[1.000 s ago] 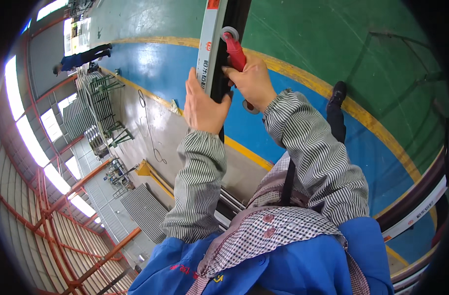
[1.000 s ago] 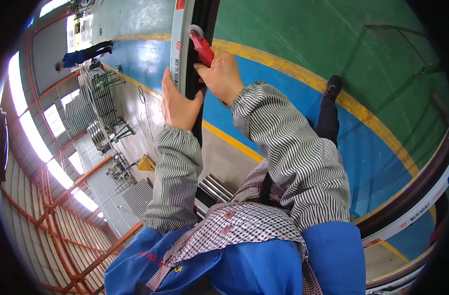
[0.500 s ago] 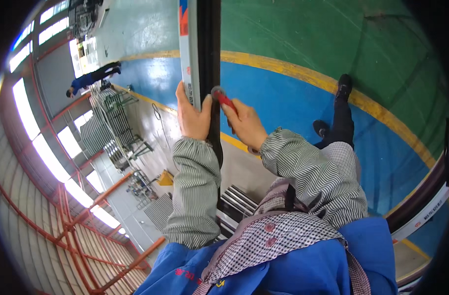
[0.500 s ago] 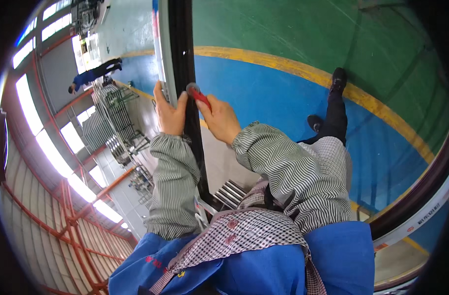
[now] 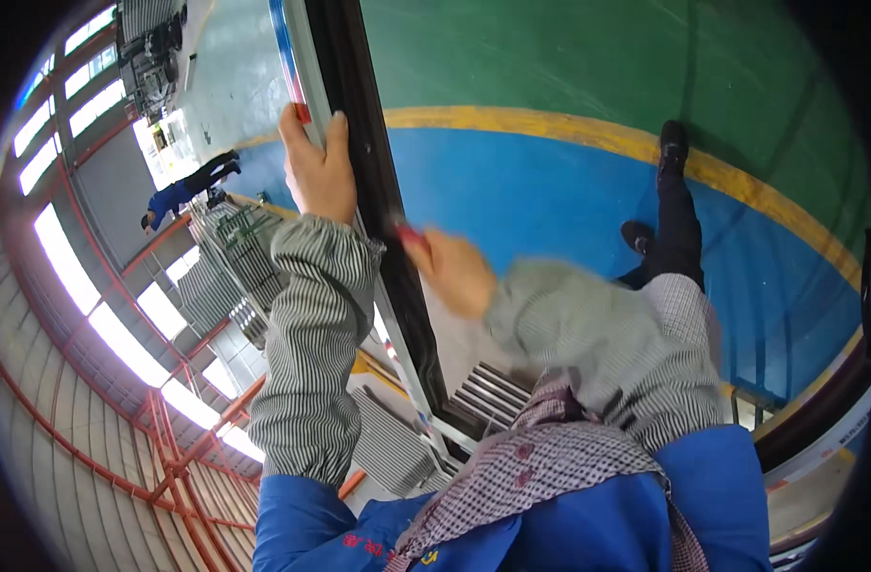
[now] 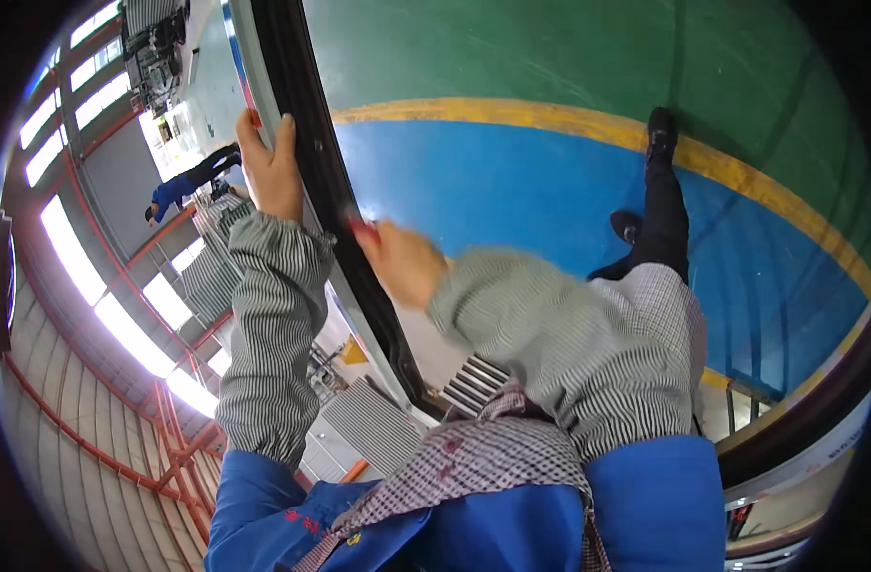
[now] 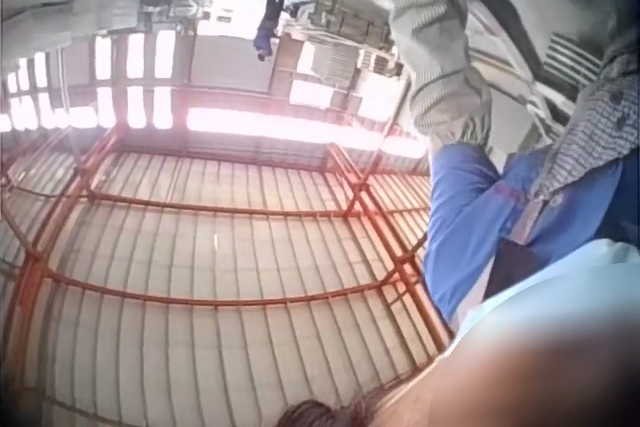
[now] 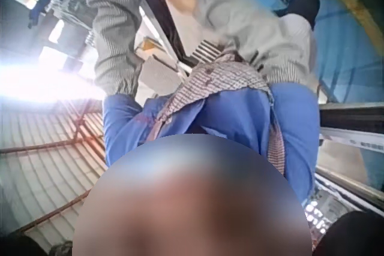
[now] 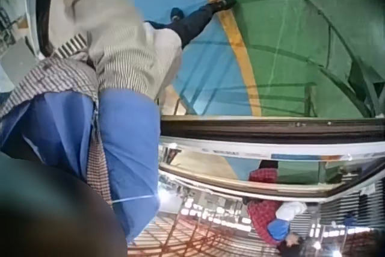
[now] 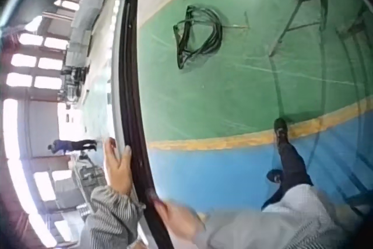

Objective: Assembling or finishing metal window frames by applying a seal or protective strip.

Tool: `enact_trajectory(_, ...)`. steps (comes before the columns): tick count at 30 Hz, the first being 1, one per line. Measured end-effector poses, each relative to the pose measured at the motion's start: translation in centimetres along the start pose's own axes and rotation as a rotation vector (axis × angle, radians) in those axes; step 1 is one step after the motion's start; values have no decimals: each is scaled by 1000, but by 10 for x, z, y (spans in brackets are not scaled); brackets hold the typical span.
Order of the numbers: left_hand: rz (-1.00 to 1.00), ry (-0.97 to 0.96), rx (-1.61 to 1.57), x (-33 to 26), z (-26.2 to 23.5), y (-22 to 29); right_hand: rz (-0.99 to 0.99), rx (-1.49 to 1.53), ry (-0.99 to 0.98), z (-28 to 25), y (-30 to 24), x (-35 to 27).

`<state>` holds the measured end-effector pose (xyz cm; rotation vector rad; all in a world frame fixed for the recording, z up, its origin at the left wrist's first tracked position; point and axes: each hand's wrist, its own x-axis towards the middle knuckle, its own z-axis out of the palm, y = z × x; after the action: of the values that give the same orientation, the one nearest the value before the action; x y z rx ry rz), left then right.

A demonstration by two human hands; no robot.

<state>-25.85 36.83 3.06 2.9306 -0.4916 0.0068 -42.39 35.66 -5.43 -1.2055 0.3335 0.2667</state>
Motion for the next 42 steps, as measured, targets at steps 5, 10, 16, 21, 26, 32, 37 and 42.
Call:
enact_trajectory(5,20,31,-16,3,-4,1,-81,-1,88,-29,-36,59)
enact_trajectory(10,15,44,27,0,-7,-8,-2,-54,-115,-61,-74,85)
enact_trajectory(16,-47,13,-21,-2,-8,-4,-96,-17,25,-39,-48,59)
enact_trajectory(21,22,30,-1,2,-4,-1,-10,98,55,-106,-133,166)
enact_trajectory(26,-36,24,-57,1,-8,4,12,8,5,-27,-40,44)
enact_trajectory(32,-134,39,-531,1,3,-15,86,-82,-78,-39,-54,6)
enact_trajectory(37,-217,45,-655,-1,0,-7,-17,-170,43,-52,-98,55)
enact_trajectory(42,-156,56,-633,2,2,-1,-232,-126,312,-61,-107,111)
